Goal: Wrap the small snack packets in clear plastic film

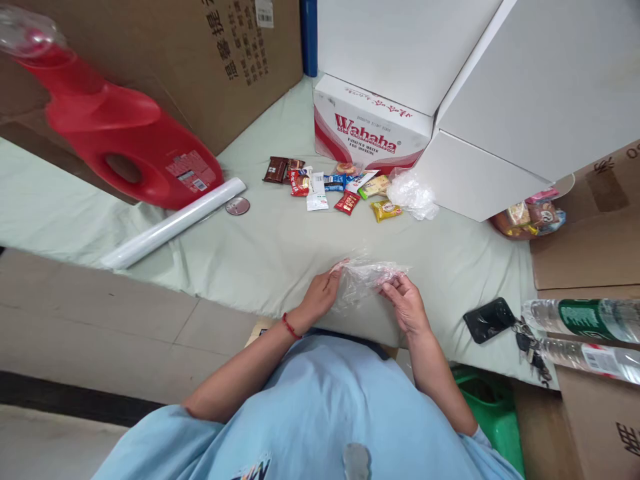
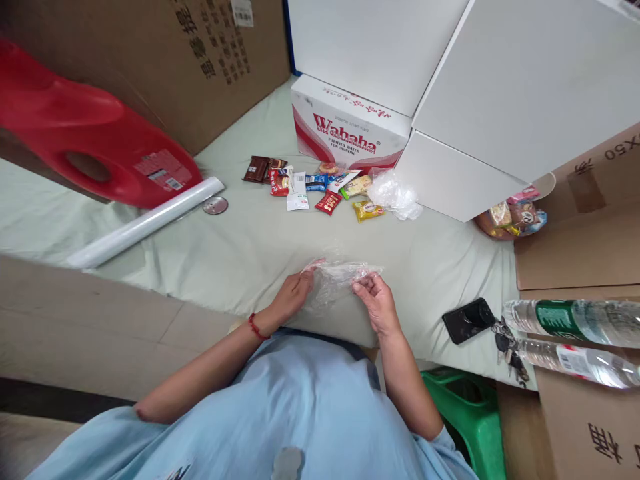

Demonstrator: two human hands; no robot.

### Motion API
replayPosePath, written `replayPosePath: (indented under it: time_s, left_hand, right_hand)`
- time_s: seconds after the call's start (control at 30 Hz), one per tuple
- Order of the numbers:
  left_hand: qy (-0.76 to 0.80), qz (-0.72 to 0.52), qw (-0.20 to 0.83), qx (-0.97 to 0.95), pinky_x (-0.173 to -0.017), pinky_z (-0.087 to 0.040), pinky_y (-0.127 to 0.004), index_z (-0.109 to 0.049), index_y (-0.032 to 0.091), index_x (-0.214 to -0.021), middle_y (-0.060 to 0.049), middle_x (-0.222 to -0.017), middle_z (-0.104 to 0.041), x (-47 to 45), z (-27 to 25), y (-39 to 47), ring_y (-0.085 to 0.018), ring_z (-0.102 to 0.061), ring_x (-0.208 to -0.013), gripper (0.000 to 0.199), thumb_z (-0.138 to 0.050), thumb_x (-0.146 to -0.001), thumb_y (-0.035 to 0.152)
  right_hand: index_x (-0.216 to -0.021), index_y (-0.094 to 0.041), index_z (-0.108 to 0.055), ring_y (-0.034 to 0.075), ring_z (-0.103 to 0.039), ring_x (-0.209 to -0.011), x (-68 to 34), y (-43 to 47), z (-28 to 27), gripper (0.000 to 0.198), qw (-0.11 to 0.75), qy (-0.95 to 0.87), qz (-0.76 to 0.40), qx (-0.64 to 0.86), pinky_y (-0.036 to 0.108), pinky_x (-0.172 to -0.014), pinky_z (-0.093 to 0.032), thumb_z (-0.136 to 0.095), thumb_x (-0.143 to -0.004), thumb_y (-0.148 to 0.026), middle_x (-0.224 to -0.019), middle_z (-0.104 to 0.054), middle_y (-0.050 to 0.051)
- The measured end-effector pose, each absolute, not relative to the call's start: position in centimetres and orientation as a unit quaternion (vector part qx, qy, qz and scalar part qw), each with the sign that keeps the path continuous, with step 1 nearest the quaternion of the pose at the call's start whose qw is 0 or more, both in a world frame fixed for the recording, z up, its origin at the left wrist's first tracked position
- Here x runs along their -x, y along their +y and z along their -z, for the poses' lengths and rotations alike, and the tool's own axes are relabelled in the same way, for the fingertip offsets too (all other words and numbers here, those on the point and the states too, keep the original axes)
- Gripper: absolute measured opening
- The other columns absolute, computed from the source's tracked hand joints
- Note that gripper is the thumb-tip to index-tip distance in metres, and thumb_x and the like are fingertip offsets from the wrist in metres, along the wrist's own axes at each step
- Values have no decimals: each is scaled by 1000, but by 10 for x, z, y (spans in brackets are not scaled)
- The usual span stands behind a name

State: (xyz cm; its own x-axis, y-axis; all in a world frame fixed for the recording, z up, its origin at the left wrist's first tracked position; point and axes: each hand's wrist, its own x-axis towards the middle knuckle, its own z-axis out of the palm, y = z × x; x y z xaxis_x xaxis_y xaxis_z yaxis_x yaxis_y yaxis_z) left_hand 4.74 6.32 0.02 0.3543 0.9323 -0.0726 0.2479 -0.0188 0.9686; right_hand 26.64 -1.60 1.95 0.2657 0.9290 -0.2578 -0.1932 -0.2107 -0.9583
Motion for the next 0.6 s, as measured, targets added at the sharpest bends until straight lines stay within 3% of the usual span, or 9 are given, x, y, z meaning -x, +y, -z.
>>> replayPosePath:
  time_s: [0.1, 0.2, 0.3, 0.43, 0.6]
  left_hand:
    - [508, -348, 529, -584, -74, -54, -35, -71, 16, -133, -2, -69, -62, -43, 3, 66, -21, -64, -75, 76, -29, -104, 73]
    - [538, -394, 546, -507, -60, -49, -31, -69, 16, -136, 1, -65, -54, -37, 5, 72, -17, -55, -61, 79, -30, -102, 76]
    - [549, -444, 574, -415, -48, -37, -25, -69, 18, -133, 4, -65, -47, -34, 5, 76, -12, -43, -51, 78, -35, -99, 79]
    - [551, -445, 610, -354, -40, -29, -23, -69, 16, -124, 5, -61, -47, -33, 2, 79, -9, -36, -43, 74, -39, -98, 78]
    - [581, -368, 636, -350, -37, -24, -22, -66, 17, -109, 5, -58, -50, -30, 4, 78, -9, -34, -38, 67, -41, -96, 78]
  right_hand:
    - [-86, -23, -73, 15, -64, -74, -263, -10, -18, 42, 543, -296, -495, 610, 29, -77, -55, -93, -70, -56, -79, -70, -1]
    - [-82, -22, -72, 13, -63, -70, -267, -9, -18, 43, 564, -271, -499, 599, 27, -71, -55, -94, -67, -56, -76, -69, -2]
    - [-82, -23, -68, 12, -63, -65, -273, -10, -17, 46, 587, -225, -502, 593, 25, -61, -55, -95, -64, -55, -72, -65, -4]
    - [-82, -23, -62, 9, -56, -50, -276, -13, -12, 53, 574, -169, -501, 625, 18, -41, -40, -96, -58, -56, -63, -57, -7]
    - [-79, -21, -60, 11, -57, -51, -280, -20, -1, 53, 518, -217, -466, 684, 21, -43, -40, -88, -65, -64, -65, -59, -5]
